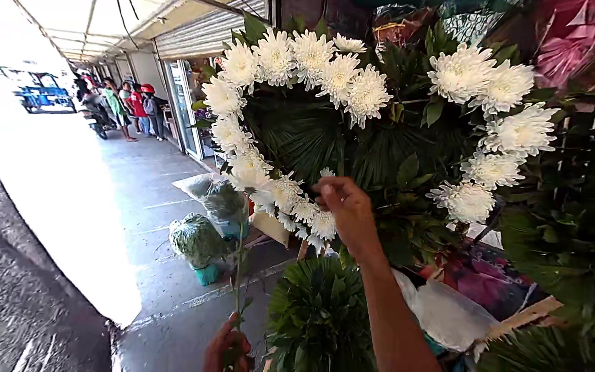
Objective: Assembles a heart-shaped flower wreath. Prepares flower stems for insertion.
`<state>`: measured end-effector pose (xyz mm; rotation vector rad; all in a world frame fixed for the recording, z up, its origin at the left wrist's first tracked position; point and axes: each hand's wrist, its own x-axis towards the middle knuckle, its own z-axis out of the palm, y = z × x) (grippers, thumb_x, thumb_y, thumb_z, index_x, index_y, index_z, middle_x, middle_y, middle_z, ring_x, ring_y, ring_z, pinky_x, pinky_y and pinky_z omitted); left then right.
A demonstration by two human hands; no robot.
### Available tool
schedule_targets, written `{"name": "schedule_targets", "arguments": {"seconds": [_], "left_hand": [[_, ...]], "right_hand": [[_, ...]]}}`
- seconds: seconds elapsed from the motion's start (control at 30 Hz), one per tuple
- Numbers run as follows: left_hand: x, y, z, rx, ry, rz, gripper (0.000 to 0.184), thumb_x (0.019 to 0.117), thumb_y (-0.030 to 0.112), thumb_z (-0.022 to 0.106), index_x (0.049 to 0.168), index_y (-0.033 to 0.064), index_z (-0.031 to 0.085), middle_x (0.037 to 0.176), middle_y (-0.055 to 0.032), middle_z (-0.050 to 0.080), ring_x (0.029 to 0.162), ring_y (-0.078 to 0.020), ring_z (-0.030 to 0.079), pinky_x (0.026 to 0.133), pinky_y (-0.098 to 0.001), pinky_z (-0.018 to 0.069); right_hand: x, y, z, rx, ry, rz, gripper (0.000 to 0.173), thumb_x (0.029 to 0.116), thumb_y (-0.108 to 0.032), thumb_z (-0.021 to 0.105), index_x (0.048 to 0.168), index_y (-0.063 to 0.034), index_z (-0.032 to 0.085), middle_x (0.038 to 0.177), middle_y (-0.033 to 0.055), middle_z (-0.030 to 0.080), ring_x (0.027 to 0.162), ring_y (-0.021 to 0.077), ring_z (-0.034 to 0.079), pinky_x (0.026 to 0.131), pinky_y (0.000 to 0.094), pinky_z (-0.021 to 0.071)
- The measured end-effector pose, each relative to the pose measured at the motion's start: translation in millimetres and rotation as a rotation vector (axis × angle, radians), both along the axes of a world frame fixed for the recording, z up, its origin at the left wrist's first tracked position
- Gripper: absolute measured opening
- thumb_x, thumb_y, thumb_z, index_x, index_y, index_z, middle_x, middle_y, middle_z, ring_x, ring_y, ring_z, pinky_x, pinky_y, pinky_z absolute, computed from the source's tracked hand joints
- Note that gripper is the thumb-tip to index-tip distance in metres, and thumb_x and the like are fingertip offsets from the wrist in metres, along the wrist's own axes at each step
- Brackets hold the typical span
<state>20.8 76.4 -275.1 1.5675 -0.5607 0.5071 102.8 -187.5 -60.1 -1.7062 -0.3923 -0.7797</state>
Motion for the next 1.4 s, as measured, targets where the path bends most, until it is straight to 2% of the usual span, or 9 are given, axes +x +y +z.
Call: {"name": "schedule_targets", "arguments": {"seconds": [0.13, 0.27, 0.43, 0.6, 0.73, 0.83, 0.97, 1.27, 1.4], "left_hand": [[-4.8, -8.8, 1.9, 0.028, -0.006, -0.028, 0.056, 0.0957, 0.006, 0.055, 0.150, 0.0026, 0.043, 0.099, -0.0051, 0.067, 0.077, -0.0090, 0.064, 0.064, -0.0264, 0.0569], [-4.0, -2.6, -7.1, -0.122, 0.121, -0.209, 0.047, 0.0969, 0.012, 0.057, 0.143, 0.0101, 0.051, 0.098, -0.0021, 0.070, 0.069, -0.0081, 0.063, 0.056, -0.0237, 0.0537], [-2.4, 18.9, -19.0, -0.451, 0.293, -0.596, 0.064, 0.0862, 0.017, 0.074, 0.146, 0.0232, 0.053, 0.098, -0.0063, 0.069, 0.071, -0.0108, 0.065, 0.058, -0.0242, 0.0550], [18.5, 15.5, -10.5, -0.657, 0.406, -0.030, 0.047, 0.0875, -0.006, 0.046, 0.133, 0.0079, 0.047, 0.088, -0.0060, 0.070, 0.052, -0.0102, 0.060, 0.043, -0.0243, 0.0506], [52.1, 32.0, -23.8, -0.537, 0.491, 0.299, 0.033, 0.0943, -0.002, 0.043, 0.126, 0.0037, 0.050, 0.080, -0.0021, 0.065, 0.048, -0.0076, 0.053, 0.041, -0.0242, 0.0475], [52.7, 13.0, -6.2, -0.179, 0.357, 0.143, 0.033, 0.0966, 0.017, 0.058, 0.125, 0.0014, 0.059, 0.097, -0.0057, 0.066, 0.060, -0.0093, 0.056, 0.051, -0.0268, 0.0495], [39.1, -30.5, 40.3, -0.097, 0.130, -0.109, 0.072, 0.0955, 0.066, 0.055, 0.134, 0.0055, 0.058, 0.112, -0.0045, 0.061, 0.078, -0.0086, 0.059, 0.065, -0.0267, 0.0545], [15.7, -24.1, 26.7, -0.103, 0.260, -0.233, 0.063, 0.0957, 0.071, 0.046, 0.116, 0.0150, 0.068, 0.099, 0.0051, 0.071, 0.059, -0.0001, 0.053, 0.052, -0.0179, 0.0458], [28.6, -30.6, 35.5, -0.052, -0.011, 0.010, 0.044, 0.1001, 0.045, 0.059, 0.113, 0.0034, 0.069, 0.106, -0.0049, 0.063, 0.078, -0.0043, 0.058, 0.066, -0.0207, 0.0525]], "right_hand": [[-0.3, 55.5, -31.8, 0.143, 0.407, 0.514, 0.043, 0.1126, -0.024, 0.035, 0.139, 0.0036, 0.055, 0.130, 0.0160, 0.066, 0.113, 0.0235, 0.068, 0.098, 0.0411, 0.0573], [7.8, 67.9, -31.7, 0.449, 0.321, 0.522, 0.023, 0.1070, -0.010, 0.051, 0.121, 0.0021, 0.064, 0.104, 0.0122, 0.069, 0.085, 0.0173, 0.069, 0.083, 0.0347, 0.0606], [-2.5, 67.7, -44.3, 0.448, 0.245, 0.582, 0.018, 0.1060, -0.009, 0.051, 0.117, 0.0014, 0.062, 0.100, 0.0119, 0.069, 0.084, 0.0194, 0.071, 0.081, 0.0373, 0.0624], [-24.7, 86.7, -78.1, 0.396, -0.108, 0.186, 0.020, 0.1024, 0.001, 0.051, 0.120, 0.0086, 0.056, 0.099, 0.0141, 0.070, 0.081, 0.0222, 0.073, 0.073, 0.0380, 0.0653], [-49.4, 76.9, -65.1, 0.530, -0.319, 0.074, 0.015, 0.1077, -0.011, 0.046, 0.113, -0.0027, 0.058, 0.092, 0.0046, 0.070, 0.076, 0.0182, 0.073, 0.071, 0.0365, 0.0662], [-52.2, 84.4, -67.8, 0.595, -0.116, 0.249, 0.015, 0.1077, -0.010, 0.048, 0.116, 0.0000, 0.056, 0.098, 0.0104, 0.069, 0.082, 0.0215, 0.073, 0.071, 0.0357, 0.0655], [-52.0, 107.8, -97.5, 0.576, 0.182, 0.343, 0.019, 0.1075, -0.010, 0.049, 0.118, 0.0046, 0.055, 0.100, 0.0130, 0.068, 0.081, 0.0205, 0.072, 0.070, 0.0359, 0.0650], [-33.1, 66.1, -88.9, 0.635, 0.178, 0.179, 0.019, 0.1091, -0.014, 0.045, 0.115, 0.0015, 0.055, 0.097, 0.0109, 0.067, 0.083, 0.0204, 0.071, 0.079, 0.0384, 0.0637], [-52.7, 77.4, -105.2, 0.211, 0.285, 0.285, 0.022, 0.0994, -0.006, 0.062, 0.117, 0.0069, 0.064, 0.105, 0.0103, 0.071, 0.095, 0.0130, 0.070, 0.089, 0.0332, 0.0599]]}}
